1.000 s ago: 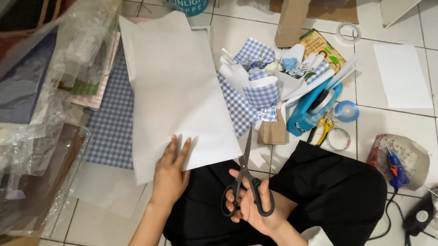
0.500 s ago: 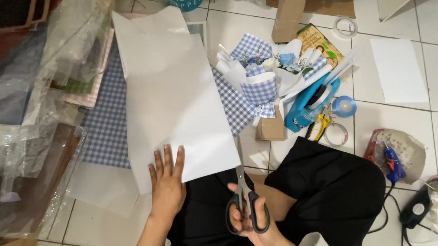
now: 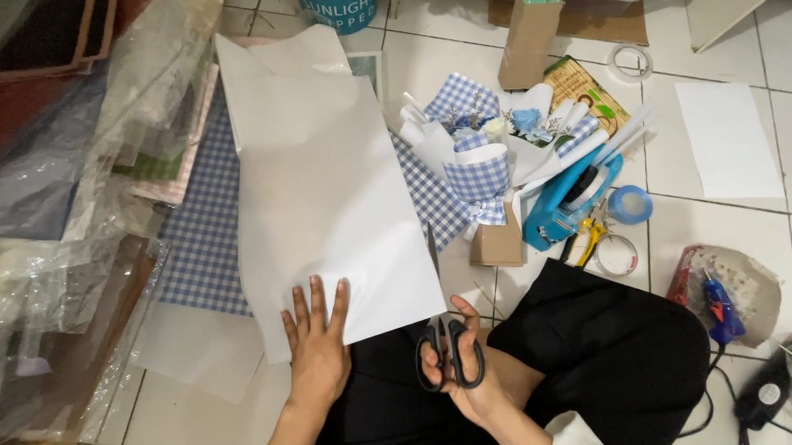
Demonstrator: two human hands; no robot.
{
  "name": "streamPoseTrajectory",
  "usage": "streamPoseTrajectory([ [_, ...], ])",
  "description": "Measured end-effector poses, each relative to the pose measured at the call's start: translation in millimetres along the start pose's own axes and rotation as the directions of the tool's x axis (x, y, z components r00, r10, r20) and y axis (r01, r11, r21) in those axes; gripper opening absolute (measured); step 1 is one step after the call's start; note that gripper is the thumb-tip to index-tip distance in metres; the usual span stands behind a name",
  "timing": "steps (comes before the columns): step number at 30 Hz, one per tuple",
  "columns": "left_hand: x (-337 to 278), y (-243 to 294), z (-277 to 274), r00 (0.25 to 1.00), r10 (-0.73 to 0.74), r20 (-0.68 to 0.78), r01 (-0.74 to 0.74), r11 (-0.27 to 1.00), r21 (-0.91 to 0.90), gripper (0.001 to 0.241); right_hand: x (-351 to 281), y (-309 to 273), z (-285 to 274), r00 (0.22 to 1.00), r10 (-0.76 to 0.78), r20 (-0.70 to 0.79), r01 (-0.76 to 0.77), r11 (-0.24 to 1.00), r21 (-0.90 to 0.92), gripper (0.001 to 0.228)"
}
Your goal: The person sits on the floor and wraps a small bouquet of artificial flowers with white and blue gingham paper. They cut the paper with scissors, fold it around the bouquet, and secure it with tape.
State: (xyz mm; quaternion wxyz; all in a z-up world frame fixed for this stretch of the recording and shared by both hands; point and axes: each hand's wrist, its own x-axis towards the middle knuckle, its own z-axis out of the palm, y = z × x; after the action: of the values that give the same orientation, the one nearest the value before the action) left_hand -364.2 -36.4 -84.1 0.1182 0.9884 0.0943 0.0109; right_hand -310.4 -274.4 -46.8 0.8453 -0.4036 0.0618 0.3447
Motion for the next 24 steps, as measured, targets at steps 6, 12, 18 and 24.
streamPoseTrajectory([
  [6, -1.1, -1.7, 4.8, 0.998, 0.015, -0.055, -0.012, 0.999, 0.051, 0.111, 45.0, -11.6, -0.9, 1.000, -0.016, -0.010, 0.015, 1.000, -0.024, 0.058],
  [12, -1.8, 2.8, 4.8, 0.992, 0.035, -0.118, -0.023, 0.995, 0.096, 0.116, 114.8, -35.3, 13.7, 0.983, -0.085, -0.165, 0.083, 0.996, -0.015, 0.069],
  [18, 1.3, 3.0, 14.8, 0.982, 0.039, -0.184, -0.006, 0.984, 0.180, 0.113, 193.6, -68.2, 36.3, 0.956, 0.015, -0.294, -0.048, 0.993, -0.106, 0.081],
  [24, 9.0, -18.9, 50.7, 0.996, 0.059, -0.066, -0.046, 0.981, 0.189, 0.091, 270.3, -141.0, 33.8, 0.964, -0.265, -0.033, 0.264, 0.964, -0.036, 0.054],
])
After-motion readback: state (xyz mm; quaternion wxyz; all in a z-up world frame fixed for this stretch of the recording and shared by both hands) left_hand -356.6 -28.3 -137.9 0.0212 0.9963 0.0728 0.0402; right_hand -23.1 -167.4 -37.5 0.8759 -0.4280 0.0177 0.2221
